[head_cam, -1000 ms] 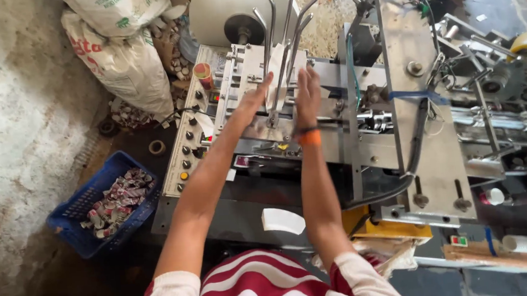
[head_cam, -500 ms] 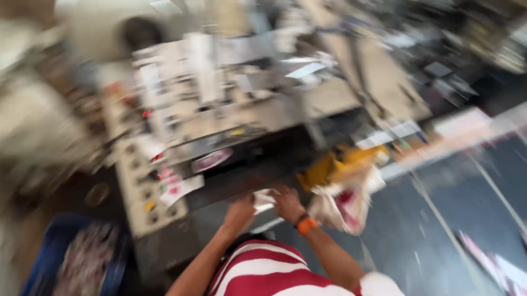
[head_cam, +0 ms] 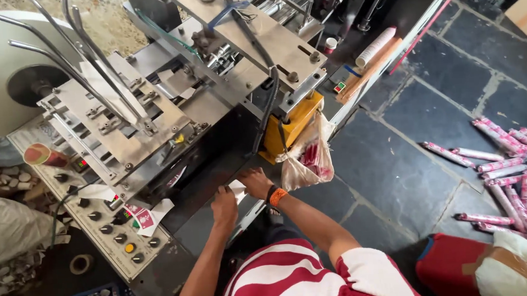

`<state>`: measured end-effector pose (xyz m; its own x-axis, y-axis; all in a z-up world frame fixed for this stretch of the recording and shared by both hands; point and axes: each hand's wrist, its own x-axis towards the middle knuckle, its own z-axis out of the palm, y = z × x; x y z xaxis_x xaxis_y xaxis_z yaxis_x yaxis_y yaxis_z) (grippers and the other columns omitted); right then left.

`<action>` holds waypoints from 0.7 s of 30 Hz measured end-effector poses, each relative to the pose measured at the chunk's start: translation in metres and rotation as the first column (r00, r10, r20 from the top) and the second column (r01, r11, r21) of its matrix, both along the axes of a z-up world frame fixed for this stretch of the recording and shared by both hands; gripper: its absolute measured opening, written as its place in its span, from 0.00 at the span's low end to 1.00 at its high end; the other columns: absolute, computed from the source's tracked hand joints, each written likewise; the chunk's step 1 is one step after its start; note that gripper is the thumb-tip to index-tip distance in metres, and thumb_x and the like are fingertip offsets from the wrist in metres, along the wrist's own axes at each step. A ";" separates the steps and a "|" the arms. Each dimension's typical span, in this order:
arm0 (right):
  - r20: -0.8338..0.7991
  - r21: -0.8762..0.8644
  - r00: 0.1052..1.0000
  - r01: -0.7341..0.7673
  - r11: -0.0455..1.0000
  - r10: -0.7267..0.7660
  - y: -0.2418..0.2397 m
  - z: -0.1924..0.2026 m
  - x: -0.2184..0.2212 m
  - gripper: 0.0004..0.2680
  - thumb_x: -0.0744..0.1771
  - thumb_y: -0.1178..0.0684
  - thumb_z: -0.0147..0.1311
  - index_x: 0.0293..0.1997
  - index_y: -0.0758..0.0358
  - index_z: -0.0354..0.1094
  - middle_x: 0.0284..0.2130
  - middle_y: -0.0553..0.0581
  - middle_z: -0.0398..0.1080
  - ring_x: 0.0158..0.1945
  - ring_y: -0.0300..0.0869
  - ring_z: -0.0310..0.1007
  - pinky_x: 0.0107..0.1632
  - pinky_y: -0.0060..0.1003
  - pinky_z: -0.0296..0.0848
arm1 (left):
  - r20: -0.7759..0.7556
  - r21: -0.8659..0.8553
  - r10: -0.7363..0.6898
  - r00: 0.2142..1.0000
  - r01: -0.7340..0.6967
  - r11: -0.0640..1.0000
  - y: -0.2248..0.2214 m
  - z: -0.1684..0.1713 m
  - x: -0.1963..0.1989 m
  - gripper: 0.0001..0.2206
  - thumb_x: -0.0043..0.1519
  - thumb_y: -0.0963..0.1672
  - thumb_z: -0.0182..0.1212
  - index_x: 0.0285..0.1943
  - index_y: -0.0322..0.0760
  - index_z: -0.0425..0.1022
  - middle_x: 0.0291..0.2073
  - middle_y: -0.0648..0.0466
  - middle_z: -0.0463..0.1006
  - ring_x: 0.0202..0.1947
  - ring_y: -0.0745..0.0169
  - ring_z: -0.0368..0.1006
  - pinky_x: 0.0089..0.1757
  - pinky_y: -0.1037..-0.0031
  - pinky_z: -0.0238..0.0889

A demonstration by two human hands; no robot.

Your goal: Manually load paper blanks and manage finished paper cups on an industrial manufacturing machine.

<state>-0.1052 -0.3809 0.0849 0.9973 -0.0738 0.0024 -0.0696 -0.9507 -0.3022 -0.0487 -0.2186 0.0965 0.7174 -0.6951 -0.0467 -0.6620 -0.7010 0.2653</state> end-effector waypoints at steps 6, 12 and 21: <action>0.135 -0.137 0.990 -0.008 0.991 0.027 0.008 0.042 -0.012 0.27 0.54 0.51 0.67 0.59 0.59 0.66 0.54 0.60 0.71 0.58 0.55 0.68 0.54 0.63 0.63 | 0.024 -0.007 0.039 0.999 -0.039 0.999 0.003 -0.002 -0.006 0.22 0.58 0.47 0.67 0.59 0.33 0.72 0.52 0.47 0.73 0.54 0.46 0.73 0.47 0.55 0.72; 0.441 0.002 0.843 -0.345 0.938 0.309 -0.063 0.004 -0.094 0.08 0.65 0.53 0.57 0.47 0.59 0.73 0.47 0.55 0.76 0.52 0.48 0.77 0.54 0.46 0.73 | 0.157 -0.404 0.102 0.982 -0.030 0.914 -0.020 0.006 -0.076 0.19 0.60 0.45 0.63 0.60 0.35 0.75 0.51 0.44 0.78 0.52 0.45 0.74 0.49 0.53 0.65; 0.240 0.513 0.836 0.323 0.795 -0.494 -0.339 0.102 -0.286 0.06 0.65 0.54 0.60 0.42 0.61 0.78 0.36 0.59 0.79 0.37 0.50 0.80 0.41 0.40 0.78 | -0.387 -0.572 -0.250 0.888 -0.018 0.820 -0.269 -0.024 -0.214 0.12 0.63 0.44 0.63 0.53 0.40 0.79 0.37 0.48 0.84 0.30 0.54 0.82 0.32 0.66 0.75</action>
